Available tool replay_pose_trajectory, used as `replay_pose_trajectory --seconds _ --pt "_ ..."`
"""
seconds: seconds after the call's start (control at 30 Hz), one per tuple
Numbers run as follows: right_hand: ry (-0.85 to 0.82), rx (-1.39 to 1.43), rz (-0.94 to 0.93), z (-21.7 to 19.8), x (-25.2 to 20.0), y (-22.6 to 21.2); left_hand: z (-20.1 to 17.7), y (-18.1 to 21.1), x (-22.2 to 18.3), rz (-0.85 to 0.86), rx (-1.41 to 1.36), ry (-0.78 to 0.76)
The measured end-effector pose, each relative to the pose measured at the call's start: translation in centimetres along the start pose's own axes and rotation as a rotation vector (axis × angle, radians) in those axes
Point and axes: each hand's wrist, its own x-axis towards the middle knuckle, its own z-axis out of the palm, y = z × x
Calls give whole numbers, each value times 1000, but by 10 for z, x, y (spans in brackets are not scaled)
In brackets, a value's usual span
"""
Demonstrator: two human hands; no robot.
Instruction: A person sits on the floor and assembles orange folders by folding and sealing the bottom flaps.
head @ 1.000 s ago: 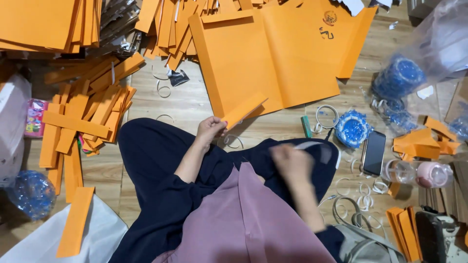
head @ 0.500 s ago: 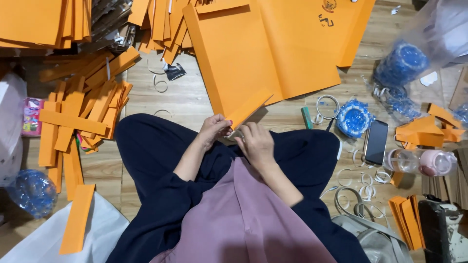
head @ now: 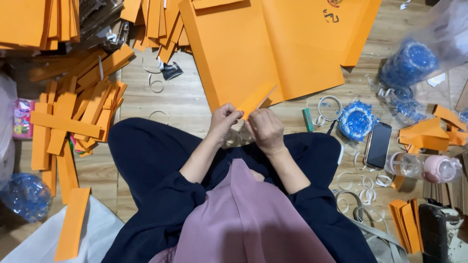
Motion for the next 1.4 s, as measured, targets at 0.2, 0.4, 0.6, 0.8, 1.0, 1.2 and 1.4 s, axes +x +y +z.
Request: replay_pose_trajectory --seconds 0.2,0.4,0.6,0.8,1.0,1.2,1.4 --pt "25 137 127 -16 19 17 16 60 -17 251 22 -79" --pt "181 652 867 -15 -1 59 -31 9 9 356 651 218" --pt "254 1370 1457 10 -53 127 -51 -29 52 161 864 129" --pt "1 1491 1731 67 -122 145 -57 -46 71 153 983 33" --pt "-163 1343 1768 80 -111 133 -64 -53 80 96 996 -49" --pt "-157 1370 1749 93 -128 139 -60 -41 73 -35 817 -98" --pt "-186 1340 1744 91 -126 138 -59 -36 66 8 666 -77"
